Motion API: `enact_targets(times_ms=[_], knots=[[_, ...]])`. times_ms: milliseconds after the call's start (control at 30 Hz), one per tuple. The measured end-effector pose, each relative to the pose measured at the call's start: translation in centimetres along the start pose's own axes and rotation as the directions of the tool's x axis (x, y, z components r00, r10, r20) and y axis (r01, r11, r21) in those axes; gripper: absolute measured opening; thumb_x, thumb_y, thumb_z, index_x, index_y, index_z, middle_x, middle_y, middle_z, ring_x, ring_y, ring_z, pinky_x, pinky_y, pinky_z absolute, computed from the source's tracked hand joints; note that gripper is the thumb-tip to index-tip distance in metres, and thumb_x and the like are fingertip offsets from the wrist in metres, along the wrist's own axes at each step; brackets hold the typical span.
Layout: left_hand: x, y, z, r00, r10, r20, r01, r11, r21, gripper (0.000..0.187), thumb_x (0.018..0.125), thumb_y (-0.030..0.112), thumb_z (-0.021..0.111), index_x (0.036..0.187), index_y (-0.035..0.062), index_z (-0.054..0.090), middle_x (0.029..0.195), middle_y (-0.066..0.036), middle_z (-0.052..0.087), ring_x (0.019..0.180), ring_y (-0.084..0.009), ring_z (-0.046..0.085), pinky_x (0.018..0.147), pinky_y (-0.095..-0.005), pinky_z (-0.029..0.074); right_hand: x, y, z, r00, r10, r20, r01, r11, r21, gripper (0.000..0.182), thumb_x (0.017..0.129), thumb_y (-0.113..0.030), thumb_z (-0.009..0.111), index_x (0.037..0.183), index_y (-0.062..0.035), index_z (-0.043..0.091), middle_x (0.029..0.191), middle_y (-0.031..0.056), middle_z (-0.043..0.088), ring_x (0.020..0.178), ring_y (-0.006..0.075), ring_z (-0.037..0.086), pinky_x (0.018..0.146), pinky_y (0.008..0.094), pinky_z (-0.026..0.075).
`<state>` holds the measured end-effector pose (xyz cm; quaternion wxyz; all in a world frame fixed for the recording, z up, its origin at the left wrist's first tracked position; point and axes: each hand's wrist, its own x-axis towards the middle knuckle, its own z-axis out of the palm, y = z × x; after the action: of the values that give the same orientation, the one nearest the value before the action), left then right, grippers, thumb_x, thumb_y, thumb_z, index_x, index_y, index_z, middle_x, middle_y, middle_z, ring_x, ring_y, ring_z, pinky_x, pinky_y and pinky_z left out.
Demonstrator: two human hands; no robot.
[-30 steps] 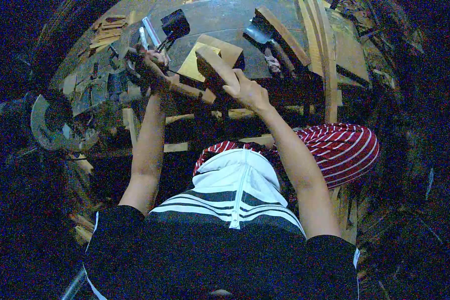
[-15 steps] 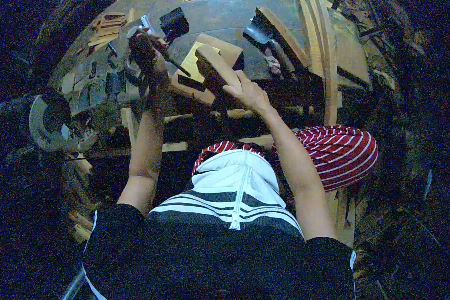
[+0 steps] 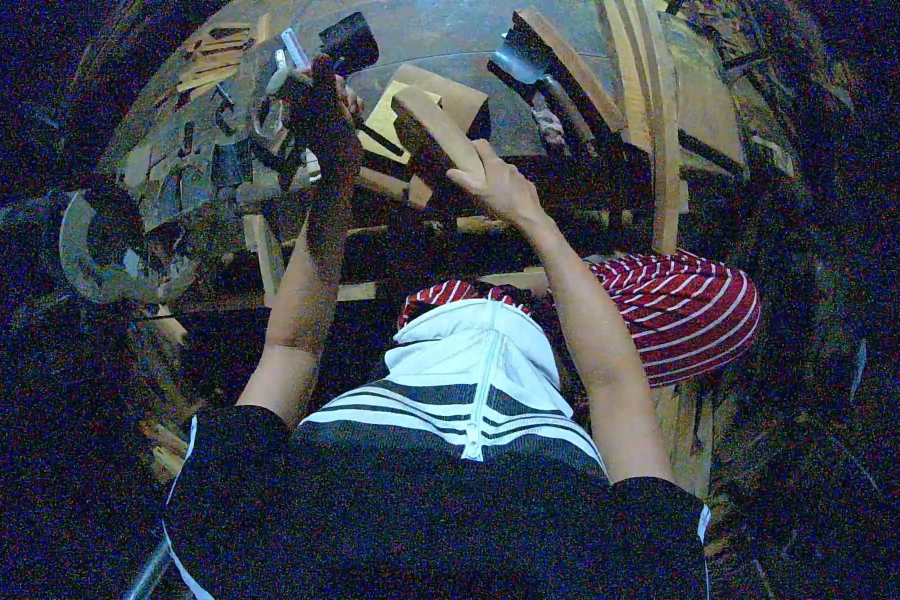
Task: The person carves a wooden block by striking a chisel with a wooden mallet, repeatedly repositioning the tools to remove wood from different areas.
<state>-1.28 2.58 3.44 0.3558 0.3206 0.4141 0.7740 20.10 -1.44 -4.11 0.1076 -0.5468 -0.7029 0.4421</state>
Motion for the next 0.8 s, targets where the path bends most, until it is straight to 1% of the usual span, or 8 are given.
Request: enact_targets(times_ms=[133,200,433,500,600,633,700,800], knots=[[0.3,-1.1,-0.6,0.994,-0.061,-0.092,0.052,0.994,-0.097,0.032,0.082,0.031,0.071,0.073,0.0132,0.045,0.055,0.007,0.042,0.041,-0.0038,0.039,0.036,-0.0208,0.031,-0.1,-0.4,-0.2,0.999,0.03,0.034,-0.03,1.0,-0.006,0.064,0.079,-0.061,0.054,0.122,-0.0154,0.039,0.105,0.0292,0.059,0.099,0.047,0.056,0.082,0.0541,0.045],[0.5,-1.1,-1.1,1.0,0.018,-0.01,-0.015,0.977,0.213,0.022,0.089,0.029,0.061,0.086,0.0142,0.044,0.058,0.003,0.042,0.04,-0.0087,0.038,0.037,-0.0252,0.032,-0.1,-0.4,-0.3,0.998,0.034,0.044,-0.034,0.999,-0.006,0.065,0.079,-0.061,0.054,0.122,-0.0154,0.039,0.105,0.0296,0.059,0.099,0.0472,0.056,0.082,0.0541,0.045],[1.4,-3.0,-2.8,1.0,0.002,0.008,-0.002,0.999,0.038,0.021,0.089,0.027,0.061,0.09,0.0113,0.047,0.058,0.0,0.044,0.039,-0.011,0.039,0.035,-0.0259,0.033,-0.3,-0.7,-0.3,0.999,0.04,0.037,-0.04,0.999,-0.002,0.064,0.08,-0.058,0.056,0.123,-0.0134,0.04,0.106,0.0269,0.06,0.099,0.0435,0.058,0.082,0.0495,0.045],[1.9,-3.6,-3.1,0.976,0.214,0.051,-0.22,0.935,0.277,0.02,0.089,0.025,0.06,0.092,0.0098,0.047,0.058,-0.001,0.045,0.039,-0.013,0.041,0.035,-0.0269,0.035,-0.4,-1.0,-0.5,0.998,0.057,0.04,-0.057,0.998,-0.002,0.064,0.081,-0.054,0.057,0.124,-0.0106,0.041,0.106,0.026,0.06,0.098,0.0408,0.059,0.083,0.0452,0.044],[1.6,-3.2,-1.8,0.945,0.32,-0.064,-0.274,0.885,0.377,0.031,0.083,0.032,0.071,0.077,0.0109,0.049,0.06,0.005,0.042,0.042,-0.0039,0.037,0.039,-0.0215,0.032,-0.5,-1.2,-0.6,0.998,0.05,0.045,-0.05,0.999,0.009,0.064,0.081,-0.054,0.057,0.125,-0.0107,0.041,0.106,0.0262,0.06,0.098,0.0407,0.06,0.082,0.045,0.044],[1.5,-3.0,-2.0,0.945,0.32,-0.064,-0.274,0.885,0.376,0.031,0.083,0.032,0.071,0.077,0.0109,0.049,0.06,0.005,0.042,0.042,-0.0039,0.037,0.039,-0.0215,0.032,-0.5,-1.2,-0.6,0.997,0.065,0.051,-0.066,0.998,0.006,0.064,0.081,-0.054,0.057,0.125,-0.0108,0.041,0.105,0.0261,0.06,0.097,0.0408,0.06,0.082,0.0451,0.044],[1.6,-2.5,-2.3,0.997,0.074,-0.006,-0.074,0.997,-0.032,0.033,0.083,0.035,0.069,0.077,0.0115,0.047,0.058,0.005,0.041,0.041,-0.0052,0.037,0.039,-0.0226,0.033,-0.5,-0.9,-0.6,0.995,0.083,0.055,-0.083,0.997,0.002,0.065,0.081,-0.054,0.057,0.126,-0.0109,0.04,0.105,0.0261,0.06,0.097,0.0409,0.059,0.082,0.0452,0.044],[1.5,-1.5,-1.6,0.992,-0.005,-0.123,0.019,0.993,0.113,0.035,0.083,0.038,0.069,0.079,0.012,0.045,0.057,0.004,0.042,0.041,-0.0055,0.039,0.039,-0.0225,0.033,-0.3,-0.8,-0.4,0.998,0.048,0.03,-0.048,0.999,0.002,0.066,0.08,-0.055,0.058,0.126,-0.0105,0.04,0.105,0.0261,0.06,0.097,0.0408,0.06,0.082,0.0447,0.044]])
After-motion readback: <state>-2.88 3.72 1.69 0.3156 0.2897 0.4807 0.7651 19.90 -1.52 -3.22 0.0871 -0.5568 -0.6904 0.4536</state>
